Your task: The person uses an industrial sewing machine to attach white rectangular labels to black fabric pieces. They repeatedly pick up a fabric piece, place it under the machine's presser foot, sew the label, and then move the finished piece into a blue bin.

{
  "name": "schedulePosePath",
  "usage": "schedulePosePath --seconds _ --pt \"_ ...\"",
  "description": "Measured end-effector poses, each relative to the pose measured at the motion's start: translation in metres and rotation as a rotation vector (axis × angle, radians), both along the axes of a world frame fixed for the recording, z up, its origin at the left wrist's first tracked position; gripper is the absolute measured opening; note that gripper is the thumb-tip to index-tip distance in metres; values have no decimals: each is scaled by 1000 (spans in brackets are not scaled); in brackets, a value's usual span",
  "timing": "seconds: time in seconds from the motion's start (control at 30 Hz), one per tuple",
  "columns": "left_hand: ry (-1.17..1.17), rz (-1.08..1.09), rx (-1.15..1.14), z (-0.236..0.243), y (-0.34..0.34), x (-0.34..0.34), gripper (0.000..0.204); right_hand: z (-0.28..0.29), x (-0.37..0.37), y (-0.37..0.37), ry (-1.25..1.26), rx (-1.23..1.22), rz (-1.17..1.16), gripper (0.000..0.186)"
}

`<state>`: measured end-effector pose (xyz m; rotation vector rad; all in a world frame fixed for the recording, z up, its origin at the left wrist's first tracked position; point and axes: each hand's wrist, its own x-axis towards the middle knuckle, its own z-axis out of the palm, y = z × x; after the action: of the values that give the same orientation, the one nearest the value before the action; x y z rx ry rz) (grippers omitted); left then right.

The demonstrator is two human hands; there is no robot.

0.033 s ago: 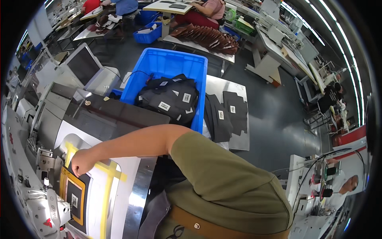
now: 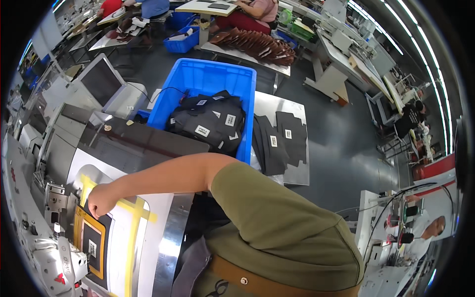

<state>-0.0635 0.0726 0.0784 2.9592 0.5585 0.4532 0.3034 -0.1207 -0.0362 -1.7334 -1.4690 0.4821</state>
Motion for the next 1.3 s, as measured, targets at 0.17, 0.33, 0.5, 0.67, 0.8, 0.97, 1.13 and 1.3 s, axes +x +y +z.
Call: schedulePosePath --seconds 0.17,0.33,0.5,0.67,0.8,0.97,1.13,1.3 --pt "39 -10 -489 -10 -53 13 39 -2 23 -3 -12 -53 36 21" --pt "-26 -331 -1020 -1 -133 29 41 25 26 2 74 -142 121 42" --pt "-4 -572 -830 -21 -161 42 36 17 29 3 54 56 -38 33" --pt "-67 -445 -925 -35 -140 38 35 8 31 -12 -5 165 -168 21" --pt "-256 -407 -1458 -54 -122 39 39 22 1 -15 191 125 -414 16" --pt "-99 -391 -1875 -38 -130 48 66 29 -59 -37 562 412 -720 17" --pt "-109 -416 -2648 -47 -123 49 92 86 -119 -61 617 570 -435 9" --pt "-293 -172 -1622 -35 -130 54 101 46 -165 -16 -83 541 -10 36"
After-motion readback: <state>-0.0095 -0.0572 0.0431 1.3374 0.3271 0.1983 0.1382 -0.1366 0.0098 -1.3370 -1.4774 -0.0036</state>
